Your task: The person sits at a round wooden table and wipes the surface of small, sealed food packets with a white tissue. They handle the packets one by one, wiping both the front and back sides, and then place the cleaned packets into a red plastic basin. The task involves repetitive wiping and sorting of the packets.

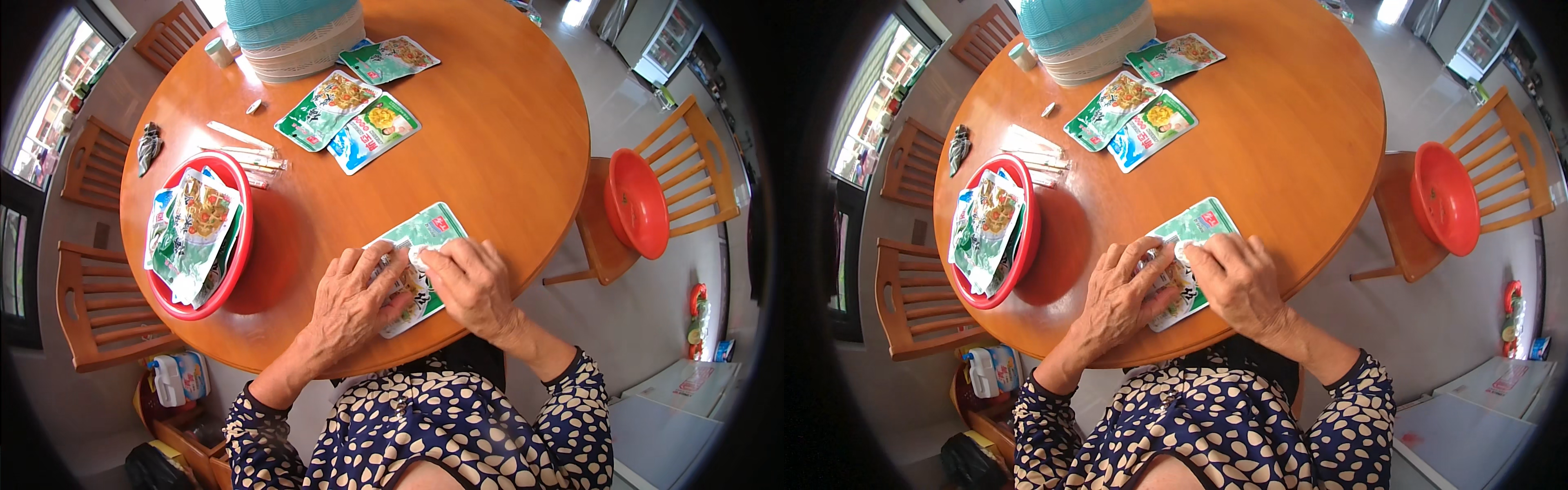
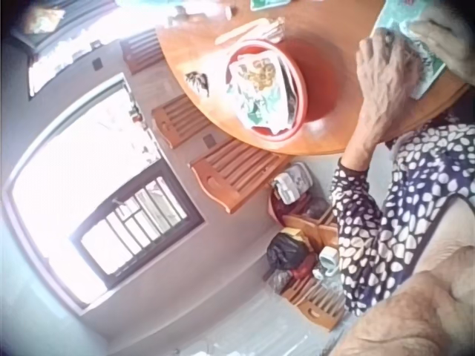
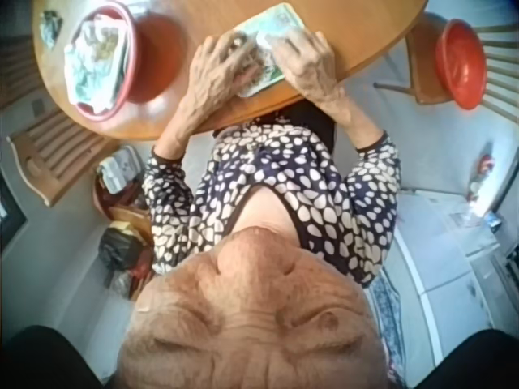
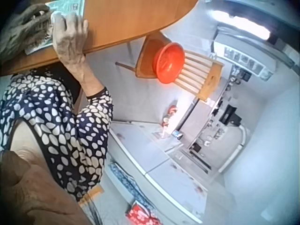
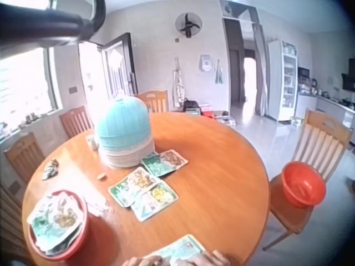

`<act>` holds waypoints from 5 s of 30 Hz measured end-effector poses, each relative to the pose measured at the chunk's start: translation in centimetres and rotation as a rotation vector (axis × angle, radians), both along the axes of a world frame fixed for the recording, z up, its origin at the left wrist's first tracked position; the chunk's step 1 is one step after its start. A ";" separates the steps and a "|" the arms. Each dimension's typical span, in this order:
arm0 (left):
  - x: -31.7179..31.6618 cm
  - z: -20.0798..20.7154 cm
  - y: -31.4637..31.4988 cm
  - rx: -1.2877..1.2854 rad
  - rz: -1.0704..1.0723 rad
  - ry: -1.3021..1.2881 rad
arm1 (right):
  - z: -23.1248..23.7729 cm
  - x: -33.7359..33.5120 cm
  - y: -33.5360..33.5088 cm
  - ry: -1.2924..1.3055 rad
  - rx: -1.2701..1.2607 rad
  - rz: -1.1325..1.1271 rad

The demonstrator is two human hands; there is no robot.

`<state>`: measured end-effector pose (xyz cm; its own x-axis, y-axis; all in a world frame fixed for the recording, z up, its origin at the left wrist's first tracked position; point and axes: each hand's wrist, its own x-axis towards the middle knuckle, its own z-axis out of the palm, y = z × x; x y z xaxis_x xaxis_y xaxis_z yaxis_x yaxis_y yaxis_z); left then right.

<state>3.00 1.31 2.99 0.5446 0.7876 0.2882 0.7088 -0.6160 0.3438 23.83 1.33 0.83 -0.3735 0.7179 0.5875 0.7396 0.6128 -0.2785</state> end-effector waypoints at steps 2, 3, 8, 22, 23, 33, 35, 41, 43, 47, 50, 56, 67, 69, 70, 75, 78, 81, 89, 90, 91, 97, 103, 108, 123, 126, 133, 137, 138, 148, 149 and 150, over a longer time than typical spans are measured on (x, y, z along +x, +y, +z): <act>0.1 0.3 -0.3 -0.045 0.001 -0.010 | 0.3 0.9 1.2 -0.058 0.003 -0.052; 0.1 0.4 -0.4 -0.063 -0.010 -0.005 | -0.1 1.3 2.2 -0.052 0.017 -0.055; 0.0 0.0 -0.1 -0.074 -0.021 0.000 | -0.3 1.5 4.5 -0.038 -0.011 -0.118; 0.4 -0.5 -0.9 -0.056 0.014 -0.040 | -0.6 1.8 2.5 -0.028 0.048 -0.189; 0.4 -0.3 -0.8 -0.059 -0.005 -0.049 | -0.6 1.9 3.1 -0.024 0.042 -0.196; 0.5 0.1 -0.9 -0.117 0.019 0.004 | 0.0 2.0 -1.7 0.106 -0.124 0.063; 0.4 0.0 -0.9 -0.115 0.019 0.001 | 0.3 2.4 -3.5 0.081 -0.138 0.155; 0.2 0.0 -0.9 -0.134 -0.003 -0.005 | 0.1 2.8 -3.4 0.086 -0.117 0.234; 0.3 0.2 -0.8 -0.147 -0.006 -0.011 | 0.1 2.9 -2.0 0.072 -0.104 0.174; 0.2 0.4 -0.8 -0.169 -0.002 -0.025 | 0.3 2.4 1.5 0.065 -0.055 0.055; 0.1 0.3 -0.9 -0.160 -0.020 -0.006 | -0.2 2.2 3.4 0.022 -0.028 -0.025; 0.5 -0.8 -1.3 -0.104 0.033 -0.008 | 0.5 1.5 1.9 0.108 -0.152 0.172; -0.1 -1.6 -2.0 0.017 -0.063 -0.054 | 1.1 -0.1 5.4 0.048 -0.227 0.264; -0.1 -1.6 -2.0 0.016 -0.059 -0.056 | 1.1 -0.9 6.7 -0.001 -0.216 0.239; -0.1 -1.6 -2.0 0.023 -0.053 -0.054 | 1.0 -1.2 7.5 -0.002 -0.191 0.225; 0.1 -0.8 -2.3 -0.007 0.000 -0.044 | 0.2 -2.5 8.1 -0.013 -0.083 0.132; 0.2 -0.8 -2.3 -0.055 0.055 -0.089 | 0.4 -2.3 6.3 0.001 -0.076 0.153; 0.3 -0.5 -2.4 -0.085 0.114 -0.108 | 0.6 -1.6 3.6 0.015 -0.105 0.202; 0.5 -0.8 -2.6 -0.059 0.129 -0.094 | 1.2 1.6 -1.4 -0.012 -0.161 0.358; 0.2 -0.6 -2.6 -0.101 0.118 -0.113 | 1.3 2.0 -1.6 -0.012 -0.169 0.393; -0.1 -0.4 -2.6 -0.144 0.108 -0.131 | 1.6 2.4 -1.7 -0.047 -0.194 0.408; -1.7 0.7 -2.2 -0.334 0.003 -0.199 | 3.1 1.4 -0.7 -0.117 -0.261 0.502; -2.0 0.5 -2.0 -0.335 -0.012 -0.209 | 0.9 -2.7 -0.5 -0.128 -0.038 0.391; -2.0 0.0 -2.0 -0.292 -0.028 -0.172 | 0.8 -0.6 -1.6 -0.117 -0.055 0.347; -0.8 -1.0 -6.1 -0.107 -0.078 0.056 | 2.0 1.8 -0.2 -0.015 -0.155 0.346; -0.5 -1.3 -6.7 -0.030 -0.094 0.154 | 1.5 1.3 1.4 -0.019 -0.164 0.373; 0.3 -1.5 -6.9 0.003 -0.055 0.178 | 0.9 1.1 4.6 -0.032 -0.095 0.173; 0.8 -1.9 -7.3 0.060 -0.018 0.128 | 0.4 2.0 6.2 0.008 -0.051 0.009; 0.8 -2.2 -7.6 0.075 -0.015 0.117 | 0.6 2.1 6.0 0.045 -0.077 -0.003; 0.3 -3.5 -8.3 0.167 -0.054 0.092 | 1.1 -1.8 1.9 -0.027 -0.235 0.518; 0.2 -3.5 -8.3 0.180 -0.064 0.107 | 1.1 -2.2 2.3 -0.049 -0.226 0.523; 0.2 -3.4 -8.3 0.169 -0.068 0.106 | 1.2 -2.5 2.7 -0.070 -0.216 0.528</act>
